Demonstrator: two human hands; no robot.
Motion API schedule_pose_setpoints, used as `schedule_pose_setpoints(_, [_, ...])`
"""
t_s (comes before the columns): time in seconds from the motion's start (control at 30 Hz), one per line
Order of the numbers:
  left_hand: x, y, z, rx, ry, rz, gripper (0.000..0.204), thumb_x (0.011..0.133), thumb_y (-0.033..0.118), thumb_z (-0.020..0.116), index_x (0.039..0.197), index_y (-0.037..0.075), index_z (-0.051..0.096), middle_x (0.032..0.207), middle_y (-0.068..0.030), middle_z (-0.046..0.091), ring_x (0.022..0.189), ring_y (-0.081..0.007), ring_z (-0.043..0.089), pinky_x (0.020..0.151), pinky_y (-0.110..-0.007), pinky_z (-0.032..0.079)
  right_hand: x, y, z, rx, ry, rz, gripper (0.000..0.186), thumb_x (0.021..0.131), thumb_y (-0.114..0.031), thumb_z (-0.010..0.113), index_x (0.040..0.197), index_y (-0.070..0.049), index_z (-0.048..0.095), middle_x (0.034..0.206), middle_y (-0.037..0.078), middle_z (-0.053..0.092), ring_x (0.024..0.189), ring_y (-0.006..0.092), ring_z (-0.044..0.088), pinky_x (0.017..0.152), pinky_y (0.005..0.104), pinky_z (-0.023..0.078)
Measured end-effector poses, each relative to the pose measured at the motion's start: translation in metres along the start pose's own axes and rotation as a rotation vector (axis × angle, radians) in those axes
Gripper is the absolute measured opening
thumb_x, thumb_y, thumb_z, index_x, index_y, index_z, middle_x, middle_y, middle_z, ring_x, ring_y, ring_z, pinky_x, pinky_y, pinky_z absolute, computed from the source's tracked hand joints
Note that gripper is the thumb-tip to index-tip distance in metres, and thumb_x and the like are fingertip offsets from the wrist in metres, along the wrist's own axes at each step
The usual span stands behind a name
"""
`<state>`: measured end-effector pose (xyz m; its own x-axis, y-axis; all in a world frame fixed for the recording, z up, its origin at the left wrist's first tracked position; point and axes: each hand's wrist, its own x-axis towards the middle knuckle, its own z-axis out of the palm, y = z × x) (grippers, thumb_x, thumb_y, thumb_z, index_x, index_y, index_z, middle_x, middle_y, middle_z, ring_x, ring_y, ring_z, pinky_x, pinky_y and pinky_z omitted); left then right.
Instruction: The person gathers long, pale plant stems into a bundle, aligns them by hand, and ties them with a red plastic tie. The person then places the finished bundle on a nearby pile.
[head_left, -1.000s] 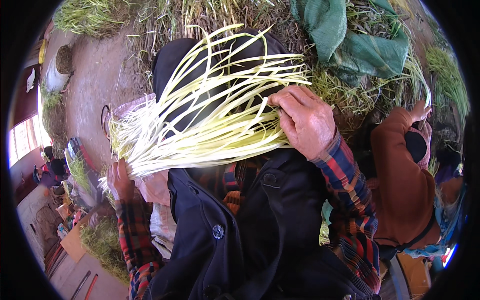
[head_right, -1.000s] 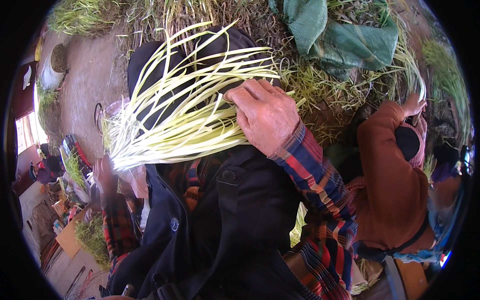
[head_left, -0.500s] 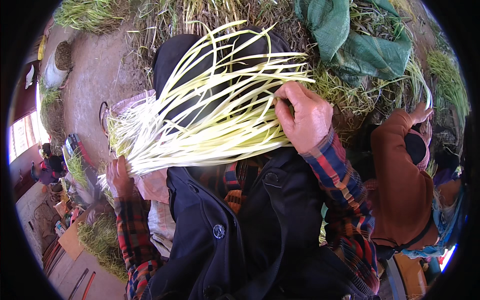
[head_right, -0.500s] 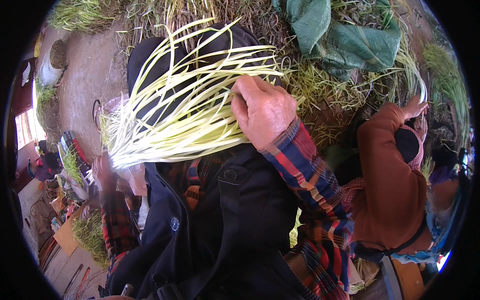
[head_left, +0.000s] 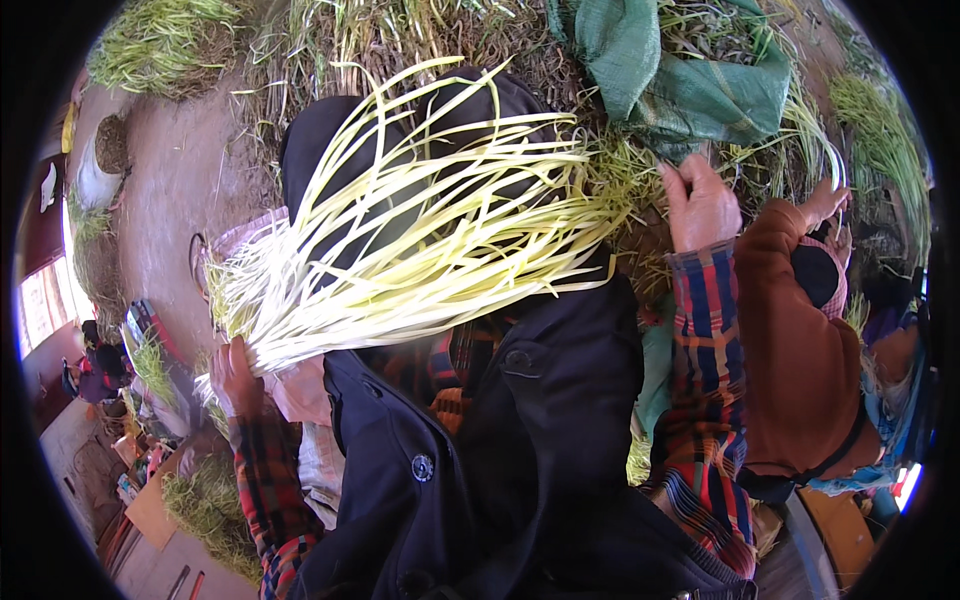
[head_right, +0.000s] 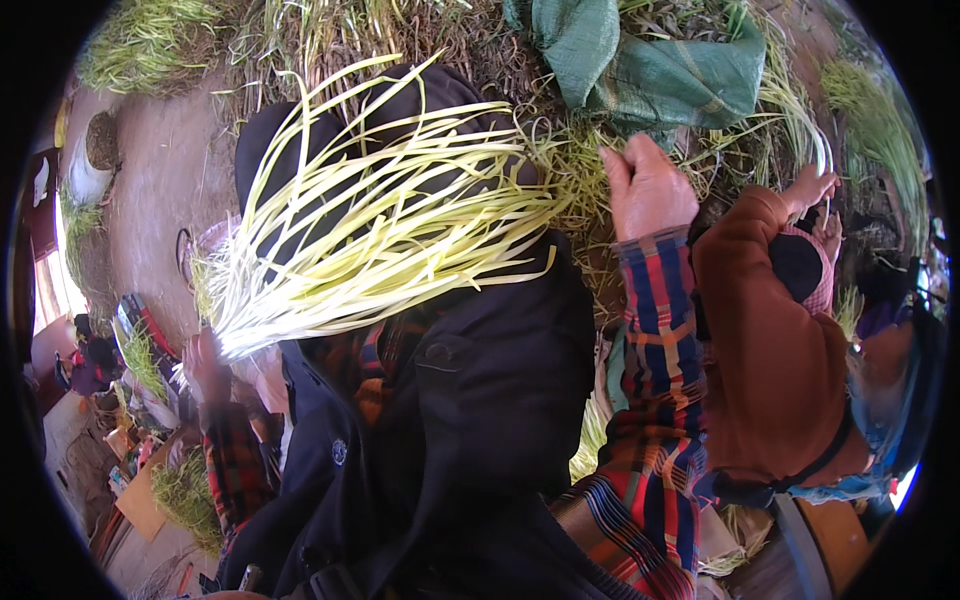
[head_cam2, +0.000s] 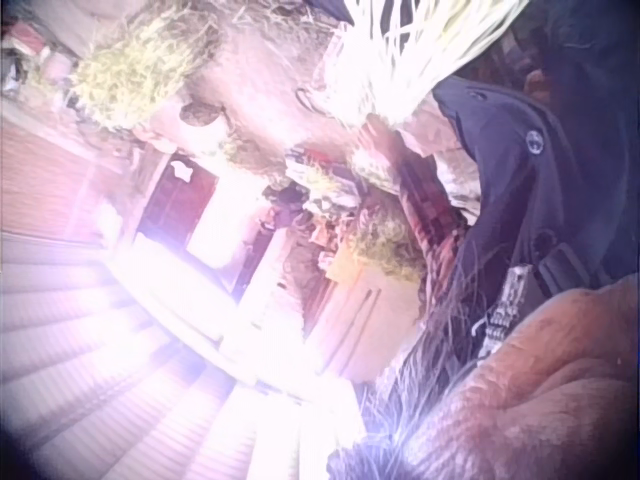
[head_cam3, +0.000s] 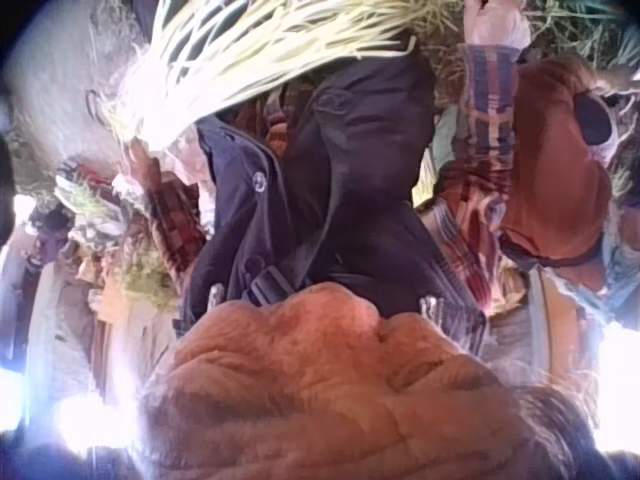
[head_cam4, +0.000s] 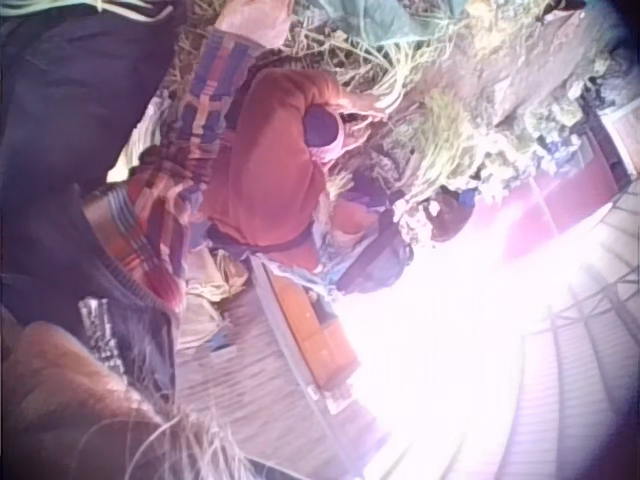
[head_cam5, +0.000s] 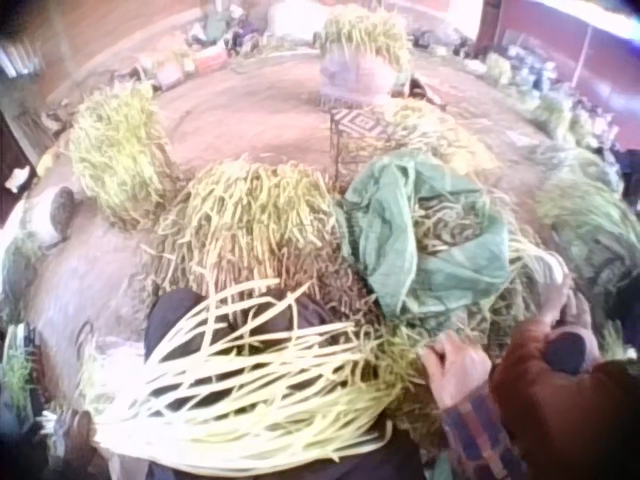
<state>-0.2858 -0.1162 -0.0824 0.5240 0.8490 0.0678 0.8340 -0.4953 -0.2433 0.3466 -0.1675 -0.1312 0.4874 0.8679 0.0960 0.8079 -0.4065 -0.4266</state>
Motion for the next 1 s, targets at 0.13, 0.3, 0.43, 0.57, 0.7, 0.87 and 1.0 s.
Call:
schedule_pose_setpoints(0.13, [0.004,-0.003,-0.006,0.016,-0.021,0.022,0.034,0.079,0.000,0.061,0.113,0.000,0.059,0.088,-0.0158,0.058,0.079,-0.0359,0.058,0.069,-0.047,0.046,-0.015,-0.055,-0.013,0.451,-0.153,-0.225,0.039,0.087,-0.008,0.066,0.125,-0.008,0.059,0.115,0.016,0.062,0.098,0.0328,0.066,0.090,0.0397,0.054])
schedule_pose_setpoints(0.3, [0.004,-0.002,-0.006,0.012,-0.004,-0.005,0.036,0.082,-0.001,0.058,0.117,0.005,0.059,0.089,-0.0149,0.058,0.081,-0.0370,0.059,0.072,-0.048,0.047,-0.055,-0.119,-0.014,0.700,-0.245,-0.593,0.048,0.077,-0.001,0.071,0.123,-0.008,0.063,0.116,0.011,0.060,0.102,0.0280,0.063,0.088,0.0324,0.055])
schedule_pose_setpoints(0.43, [0.000,-0.001,-0.004,0.028,-0.006,-0.004,0.034,0.081,0.000,0.059,0.115,0.002,0.059,0.088,-0.0156,0.058,0.081,-0.0365,0.058,0.071,-0.047,0.047,-0.066,-0.118,-0.020,0.561,-0.316,-0.688,0.038,0.077,-0.004,0.065,0.115,-0.004,0.064,0.102,0.009,0.057,0.095,0.0266,0.063,0.082,0.0350,0.056])
schedule_pose_setpoints(0.57, [-0.002,-0.003,0.002,0.041,-0.009,-0.001,0.033,0.081,0.001,0.060,0.113,0.001,0.058,0.088,-0.0161,0.057,0.080,-0.0362,0.057,0.070,-0.047,0.046,-0.072,-0.116,-0.023,0.443,-0.286,-0.765,0.033,0.077,-0.008,0.064,0.110,-0.004,0.064,0.097,0.009,0.054,0.093,0.0261,0.062,0.080,0.0363,0.055])
schedule_pose_setpoints(0.7, [-0.002,-0.005,0.007,0.029,0.010,0.014,0.033,0.081,0.002,0.060,0.114,0.001,0.058,0.088,-0.0163,0.057,0.080,-0.0367,0.057,0.070,-0.048,0.046,-0.075,-0.115,-0.022,0.449,-0.286,-0.770,0.028,0.078,-0.011,0.063,0.105,-0.004,0.063,0.096,0.010,0.051,0.090,0.0253,0.060,0.079,0.0366,0.054])
schedule_pose_setpoints(0.87, [-0.004,-0.005,0.011,0.042,-0.014,-0.010,0.033,0.080,0.002,0.060,0.114,0.000,0.058,0.089,-0.0174,0.058,0.080,-0.0383,0.058,0.070,-0.049,0.047,-0.073,-0.118,-0.024,0.236,-0.170,-0.845,0.027,0.077,-0.014,0.064,0.102,-0.005,0.063,0.090,0.008,0.048,0.084,0.0237,0.058,0.074,0.0356,0.053])
schedule_pose_setpoints(1.0, [-0.005,-0.005,0.014,0.027,0.018,-0.038,0.034,0.076,-0.007,0.056,0.108,0.005,0.059,0.086,-0.0131,0.057,0.080,-0.0357,0.057,0.071,-0.046,0.044,-0.051,-0.097,-0.034,-0.164,-0.059,-0.585,0.023,0.076,-0.010,0.060,0.099,-0.005,0.065,0.088,0.008,0.049,0.082,0.0238,0.056,0.069,0.0368,0.049])
